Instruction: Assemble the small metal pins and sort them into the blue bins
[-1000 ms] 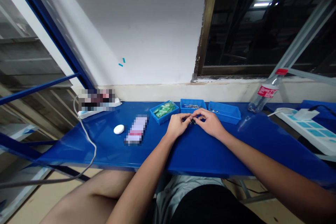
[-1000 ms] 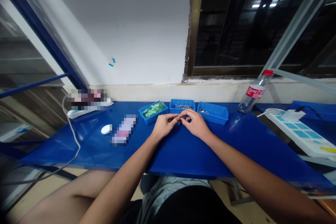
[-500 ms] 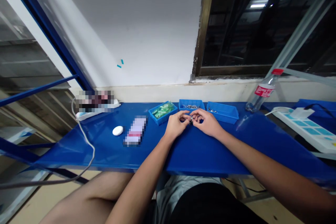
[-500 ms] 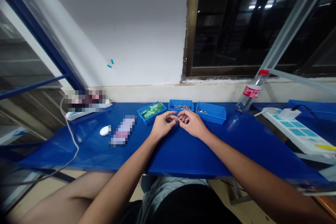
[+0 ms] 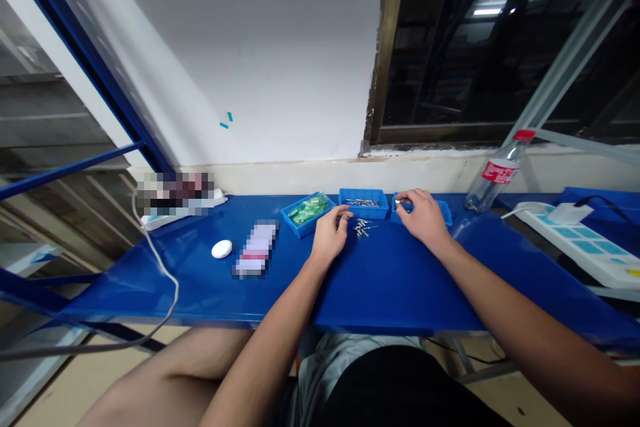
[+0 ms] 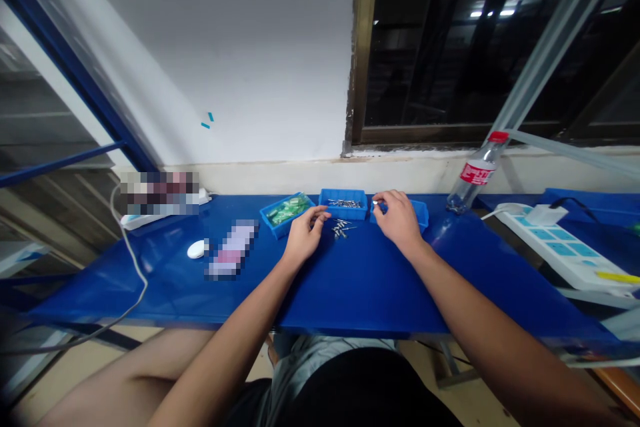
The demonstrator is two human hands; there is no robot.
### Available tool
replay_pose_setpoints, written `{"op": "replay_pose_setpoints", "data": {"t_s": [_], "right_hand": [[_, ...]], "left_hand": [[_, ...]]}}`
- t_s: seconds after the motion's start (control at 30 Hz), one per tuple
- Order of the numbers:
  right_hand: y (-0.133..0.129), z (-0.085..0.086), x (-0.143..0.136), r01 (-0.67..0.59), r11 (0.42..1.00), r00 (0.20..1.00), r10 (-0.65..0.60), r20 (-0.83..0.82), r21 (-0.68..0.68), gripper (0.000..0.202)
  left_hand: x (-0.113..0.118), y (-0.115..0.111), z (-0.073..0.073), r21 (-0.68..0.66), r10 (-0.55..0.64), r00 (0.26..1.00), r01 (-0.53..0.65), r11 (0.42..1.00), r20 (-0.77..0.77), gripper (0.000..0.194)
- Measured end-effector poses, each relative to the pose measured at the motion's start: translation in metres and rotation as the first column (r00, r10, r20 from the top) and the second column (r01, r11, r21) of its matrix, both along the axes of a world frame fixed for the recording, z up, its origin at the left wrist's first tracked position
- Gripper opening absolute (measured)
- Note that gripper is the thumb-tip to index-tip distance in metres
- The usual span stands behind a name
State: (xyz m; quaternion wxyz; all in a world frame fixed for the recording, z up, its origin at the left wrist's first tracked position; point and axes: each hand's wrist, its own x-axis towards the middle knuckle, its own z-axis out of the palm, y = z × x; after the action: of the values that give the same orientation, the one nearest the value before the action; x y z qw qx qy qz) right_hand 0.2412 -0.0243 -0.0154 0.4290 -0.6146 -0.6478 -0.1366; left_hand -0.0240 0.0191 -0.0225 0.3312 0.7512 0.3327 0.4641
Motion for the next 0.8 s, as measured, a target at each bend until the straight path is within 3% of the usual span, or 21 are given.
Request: {"op": "replay_pose_setpoints", "data": {"t_s": [0.23, 0.53, 0.63, 0.7, 0.8], "right_hand": [[-0.008, 0.009, -0.017, -0.091, 0.989, 0.995, 0.096, -0.037, 0.117, 0.028], [-0.015, 0.011, -0.03, -0.195, 0.967, 0.977, 0.207, -0.06, 0.164, 0.044], [-0.011, 0.008, -0.022, -0.138, 0.976, 0.986, 0.152, -0.071, 0.171, 0.045], [-0.007, 0.003, -0.012, -0.034, 0.988, 0.996, 0.046, -0.074, 0.149, 0.044], [-0.001, -0.006, 0.004, 0.117, 0.993, 0.993, -0.117, 0.011, 0.022, 0.026]], "left_hand": [[0.001, 0.001, 0.0, -0.004, 0.005, 1.0, -0.005, 1.0, -0.015, 0.027], [0.0, 0.003, -0.005, 0.004, 0.003, 1.0, -0.003, 1.0, -0.031, 0.028], [-0.001, 0.004, -0.006, 0.004, 0.01, 0.999, -0.01, 1.0, -0.036, 0.027], [-0.001, 0.003, -0.006, -0.005, 0.012, 0.999, -0.012, 1.0, -0.047, 0.027], [-0.001, 0.002, -0.005, -0.02, 0.016, 0.998, -0.017, 1.0, -0.054, 0.028]]}}
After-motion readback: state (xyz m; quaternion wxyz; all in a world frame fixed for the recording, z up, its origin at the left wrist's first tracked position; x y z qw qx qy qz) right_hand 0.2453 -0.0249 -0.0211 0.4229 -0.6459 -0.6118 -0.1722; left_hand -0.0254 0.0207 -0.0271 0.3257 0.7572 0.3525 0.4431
